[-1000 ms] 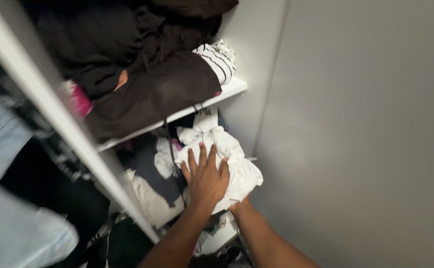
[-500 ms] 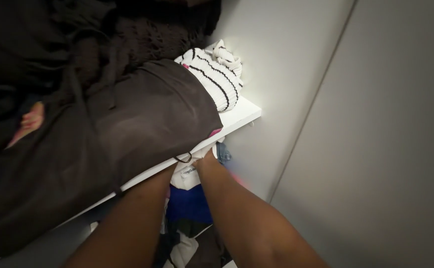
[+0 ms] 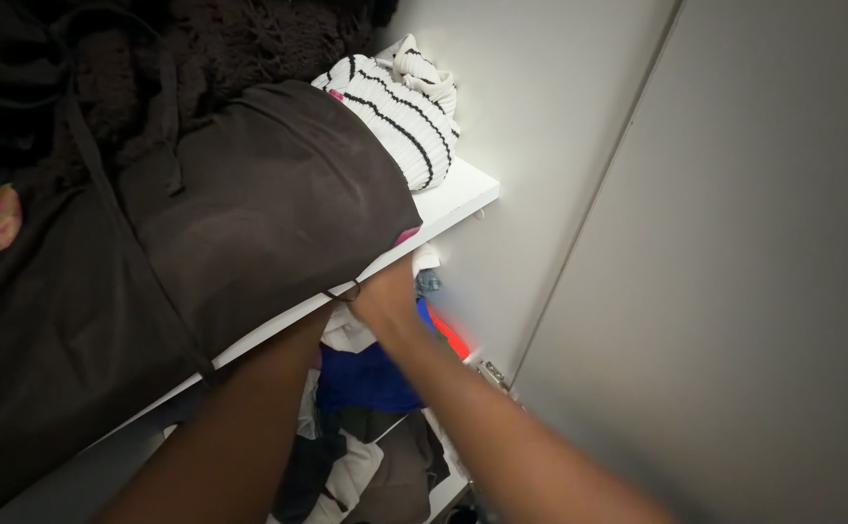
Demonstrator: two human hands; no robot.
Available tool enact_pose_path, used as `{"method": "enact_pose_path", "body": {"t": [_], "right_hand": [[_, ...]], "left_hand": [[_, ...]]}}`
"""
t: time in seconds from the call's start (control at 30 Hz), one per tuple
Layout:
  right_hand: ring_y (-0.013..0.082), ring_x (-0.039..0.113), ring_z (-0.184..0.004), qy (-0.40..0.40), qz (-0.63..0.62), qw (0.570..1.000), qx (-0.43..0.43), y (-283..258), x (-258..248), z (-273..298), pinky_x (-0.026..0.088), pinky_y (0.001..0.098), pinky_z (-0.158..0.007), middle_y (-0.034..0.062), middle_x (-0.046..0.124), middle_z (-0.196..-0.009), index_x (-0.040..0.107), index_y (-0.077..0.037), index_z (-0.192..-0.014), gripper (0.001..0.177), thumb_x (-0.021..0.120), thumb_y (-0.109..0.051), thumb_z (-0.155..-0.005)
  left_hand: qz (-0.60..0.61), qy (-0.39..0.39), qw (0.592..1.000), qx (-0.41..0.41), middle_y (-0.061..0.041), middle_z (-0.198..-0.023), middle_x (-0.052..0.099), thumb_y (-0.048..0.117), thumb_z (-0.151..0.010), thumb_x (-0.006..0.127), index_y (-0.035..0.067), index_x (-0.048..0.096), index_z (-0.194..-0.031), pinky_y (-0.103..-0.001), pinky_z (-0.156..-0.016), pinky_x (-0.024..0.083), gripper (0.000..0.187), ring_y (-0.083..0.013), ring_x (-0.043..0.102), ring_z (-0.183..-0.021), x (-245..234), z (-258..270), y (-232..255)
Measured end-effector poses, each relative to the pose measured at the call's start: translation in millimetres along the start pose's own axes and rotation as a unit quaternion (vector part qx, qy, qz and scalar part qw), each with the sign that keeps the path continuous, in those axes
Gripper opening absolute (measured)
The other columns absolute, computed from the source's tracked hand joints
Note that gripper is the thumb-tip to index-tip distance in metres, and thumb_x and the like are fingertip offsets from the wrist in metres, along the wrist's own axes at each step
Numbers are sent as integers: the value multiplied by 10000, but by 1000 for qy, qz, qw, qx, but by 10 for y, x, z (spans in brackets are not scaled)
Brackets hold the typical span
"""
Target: Folding clothes and organizing them on closet shelves.
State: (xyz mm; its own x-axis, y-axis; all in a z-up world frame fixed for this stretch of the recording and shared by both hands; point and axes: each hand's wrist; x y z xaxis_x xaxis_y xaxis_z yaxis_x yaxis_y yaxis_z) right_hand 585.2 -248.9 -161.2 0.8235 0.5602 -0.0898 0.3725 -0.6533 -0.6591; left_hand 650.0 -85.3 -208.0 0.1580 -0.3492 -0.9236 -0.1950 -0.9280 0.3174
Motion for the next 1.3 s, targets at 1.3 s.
{"method": "enact_pose_path", "body": {"t": [1.3], "right_hand": [[341, 543, -1311, -429, 158, 887, -64, -631, -213, -455, 453, 477, -1101, 123, 599, -1405, 617, -123, -1325, 476, 575, -393, -935]], "left_hand": [[61, 153, 986, 16, -223, -1467, 557, 389, -973, 596, 77, 589, -1426, -506, -1101, 400, 550, -404, 510, -1341, -241, 350, 359]]}}
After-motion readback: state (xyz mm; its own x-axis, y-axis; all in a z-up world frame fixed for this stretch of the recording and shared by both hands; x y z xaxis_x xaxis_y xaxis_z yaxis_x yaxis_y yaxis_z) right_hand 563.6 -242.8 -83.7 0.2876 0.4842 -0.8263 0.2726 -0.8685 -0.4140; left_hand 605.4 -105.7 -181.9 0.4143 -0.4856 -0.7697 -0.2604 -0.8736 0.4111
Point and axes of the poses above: each hand's wrist, its own z-axis away from the middle knuckle, its own x-axis out of the palm, y = z × x
